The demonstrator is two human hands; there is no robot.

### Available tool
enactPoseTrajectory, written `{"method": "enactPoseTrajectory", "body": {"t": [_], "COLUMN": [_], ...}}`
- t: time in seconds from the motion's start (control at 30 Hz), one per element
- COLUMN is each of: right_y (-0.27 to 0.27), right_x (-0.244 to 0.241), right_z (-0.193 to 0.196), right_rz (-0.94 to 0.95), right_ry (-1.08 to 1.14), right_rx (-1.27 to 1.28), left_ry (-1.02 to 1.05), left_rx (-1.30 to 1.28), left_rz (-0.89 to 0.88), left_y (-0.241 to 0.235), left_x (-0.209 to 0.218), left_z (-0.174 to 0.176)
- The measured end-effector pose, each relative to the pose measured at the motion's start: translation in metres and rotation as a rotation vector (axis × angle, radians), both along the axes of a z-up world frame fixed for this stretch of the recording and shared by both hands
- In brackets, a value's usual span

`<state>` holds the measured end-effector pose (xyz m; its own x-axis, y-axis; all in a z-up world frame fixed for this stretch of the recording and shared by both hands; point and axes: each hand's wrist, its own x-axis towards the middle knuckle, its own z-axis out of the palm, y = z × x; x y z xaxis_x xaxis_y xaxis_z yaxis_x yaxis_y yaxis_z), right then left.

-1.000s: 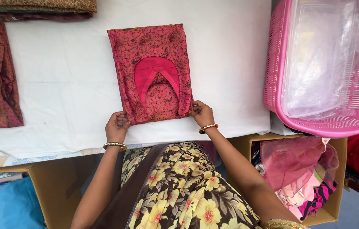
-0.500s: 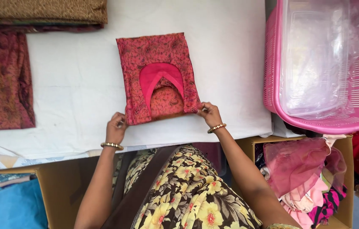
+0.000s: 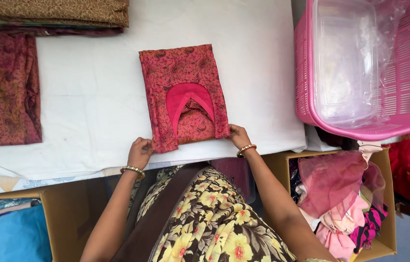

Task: The person folds a red patterned garment on a white table, smoothing it and stacking it with other folded items. They then unfold and fold a blue garment with an embroidered border, placing it on the table.

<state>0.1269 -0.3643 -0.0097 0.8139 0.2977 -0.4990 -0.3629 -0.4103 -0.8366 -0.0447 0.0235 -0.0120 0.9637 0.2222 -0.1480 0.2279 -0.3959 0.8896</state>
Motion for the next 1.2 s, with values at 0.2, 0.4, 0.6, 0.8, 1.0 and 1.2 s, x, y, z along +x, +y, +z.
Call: {"method": "enactPoseTrajectory", "body": {"t": [0.2, 0.4, 0.6, 0.8, 1.0, 1.2], "right_y": [0.009, -0.005, -0.024, -0.023, -0.026, -0.022], "right_x": [-0.011, -0.018, -0.01, -0.021, -0.022, 0.078], "right_z": [0.019, -0.027, -0.064, -0.009, 0.003, -0.034], "right_rz": [-0.052, -0.095, -0.094, 0.017, 0.164, -0.194], "right_ry": [-0.095, -0.059, -0.156, -0.193, -0.27, -0.201], "right_rx": [-0.098, 0.126, 0.062, -0.19, -0.329, -0.025], "left_ry": [0.05, 0.245, 0.197, 0.205, 0.361, 0.098], "left_rx": [0.078, 0.115, 0.084, 0.24, 0.41, 0.072], "left_rz": [0.102, 0.121, 0.126, 0.035, -0.037, 0.385], "left_y": [-0.001, -0.009, -0.013, -0.013, -0.014, 0.017], "left_x": [0.004, -0.009, -0.011, -0.027, -0.014, 0.072], "left_z": [-0.013, 0.004, 0.004, 0.008, 0.026, 0.014]}}
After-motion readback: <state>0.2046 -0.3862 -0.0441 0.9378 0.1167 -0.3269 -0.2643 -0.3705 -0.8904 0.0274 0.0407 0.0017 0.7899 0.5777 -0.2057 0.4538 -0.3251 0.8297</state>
